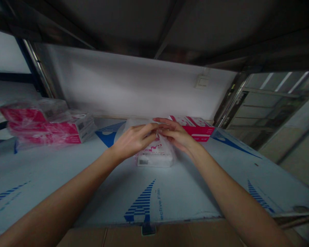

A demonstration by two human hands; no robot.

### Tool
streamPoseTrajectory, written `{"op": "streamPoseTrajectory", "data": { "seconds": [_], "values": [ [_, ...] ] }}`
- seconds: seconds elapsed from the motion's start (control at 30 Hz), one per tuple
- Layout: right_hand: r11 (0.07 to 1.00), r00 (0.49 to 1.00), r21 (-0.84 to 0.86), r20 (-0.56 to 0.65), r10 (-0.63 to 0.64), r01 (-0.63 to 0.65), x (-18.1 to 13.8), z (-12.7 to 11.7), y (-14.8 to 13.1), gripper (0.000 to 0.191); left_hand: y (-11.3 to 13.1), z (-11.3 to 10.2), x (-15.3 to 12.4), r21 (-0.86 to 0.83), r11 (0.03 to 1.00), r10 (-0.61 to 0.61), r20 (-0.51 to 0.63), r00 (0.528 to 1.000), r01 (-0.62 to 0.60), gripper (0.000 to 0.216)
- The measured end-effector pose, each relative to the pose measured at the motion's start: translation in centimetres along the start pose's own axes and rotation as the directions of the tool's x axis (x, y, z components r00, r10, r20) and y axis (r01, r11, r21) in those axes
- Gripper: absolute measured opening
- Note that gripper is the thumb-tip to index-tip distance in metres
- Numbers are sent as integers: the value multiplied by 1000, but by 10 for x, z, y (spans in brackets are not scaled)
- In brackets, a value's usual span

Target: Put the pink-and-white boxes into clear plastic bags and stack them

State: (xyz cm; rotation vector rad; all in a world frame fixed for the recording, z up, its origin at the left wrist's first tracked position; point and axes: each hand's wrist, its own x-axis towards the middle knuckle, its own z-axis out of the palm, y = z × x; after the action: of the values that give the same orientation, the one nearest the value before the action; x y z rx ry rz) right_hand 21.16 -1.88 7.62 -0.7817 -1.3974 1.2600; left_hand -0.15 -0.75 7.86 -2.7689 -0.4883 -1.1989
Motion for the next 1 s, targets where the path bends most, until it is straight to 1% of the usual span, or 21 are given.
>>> {"op": "streamPoseTrajectory", "data": {
  "seconds": [0.07, 0.13, 0.17, 0.23, 0.27, 0.3, 0.33, 0.37, 0.43, 0.47, 0.5, 0.53, 0.57, 0.63, 0.67, 0.7, 0.77, 0.83, 0.9, 0.97, 1.0],
  "values": [
    [999, 999, -5, 20, 44, -44, 0, 1, 2, 35, 1, 0, 1, 19, 1000, 17, -9, 1000, -17, 27],
    [999, 999, -20, -29, 29, -30, 1, 0, 4, 23, 1, 1, 2, 28, 999, -37, -59, 998, 39, 22],
    [1000, 998, -24, -61, 19, -20, 2, -1, 4, 21, 0, 1, 2, 33, 997, -64, -87, 994, 67, 20],
    [999, 995, -18, -92, 27, -28, 2, -3, 3, 28, -3, 0, 4, 27, 998, -51, -113, 992, 55, 15],
    [999, 995, -16, -94, 43, -45, 3, -5, 2, 34, -6, -2, 5, 0, 1000, -17, -94, 995, 17, 15],
    [998, 993, -20, -96, 61, -64, 3, -8, 1, 37, -9, -4, 6, -49, 998, 27, -50, 998, -29, 15],
    [996, 992, -42, -106, 73, -78, 3, -11, 1, 39, -12, -6, 6, -117, 991, 62, 6, 998, -61, 15],
    [993, 989, -90, -129, 67, -79, 4, -16, 0, 37, -16, -10, 7, -190, 980, 73, 57, 996, -61, 13],
    [961, 983, -273, -182, 1, -51, 6, -27, 2, 26, -23, -18, 6, -299, 954, 19, 143, 990, 25, 10],
    [924, 980, -382, -193, -44, -34, 7, -33, 4, 20, -26, -22, 6, -328, 941, -25, 189, 982, 87, 9],
    [875, 979, -485, -185, -81, -19, 8, -39, 7, 16, -30, -25, 5, -346, 926, -66, 251, 966, 153, 9],
    [821, 981, -571, -163, -102, -9, 9, -45, 10, 12, -33, -29, 3, -358, 907, -95, 336, 937, 221, 9],
    [771, 985, -636, -136, -104, -6, 10, -49, 13, 9, -36, -31, 2, -367, 884, -114, 435, 893, 291, 10],
    [686, 994, -728, -77, -78, -3, 11, -54, 19, 4, -40, -34, -1, -373, 820, -128, 620, 774, 435, 11],
    [646, 997, -764, -47, -65, 6, 12, -55, 21, 3, -41, -34, -2, -373, 783, -126, 687, 715, 497, 12],
    [607, 998, -794, -22, -57, 17, 12, -55, 22, 2, -41, -33, -3, -369, 749, -126, 735, 666, 550, 13],
    [532, 998, -845, 15, -57, 43, 12, -53, 23, 5, -39, -31, -3, -355, 705, -127, 789, 602, 614, 14],
    [437, 997, -897, 41, -65, 66, 12, -51, 22, 10, -38, -29, -3, -344, 696, -116, 812, 572, 630, 13],
    [340, 993, -935, 74, -87, 100, 11, -47, 20, 16, -40, -29, -4, -350, 692, -104, 817, 568, 631, 13],
    [280, 980, -945, 128, -154, 168, 8, -43, 18, 20, -45, -32, -6, -362, 673, -93, 824, 560, 645, 13],
    [272, 968, -939, 159, -194, 209, 6, -39, 17, 22, -49, -35, -8, -375, 656, -88, 824, 559, 656, 15]
  ]
}}
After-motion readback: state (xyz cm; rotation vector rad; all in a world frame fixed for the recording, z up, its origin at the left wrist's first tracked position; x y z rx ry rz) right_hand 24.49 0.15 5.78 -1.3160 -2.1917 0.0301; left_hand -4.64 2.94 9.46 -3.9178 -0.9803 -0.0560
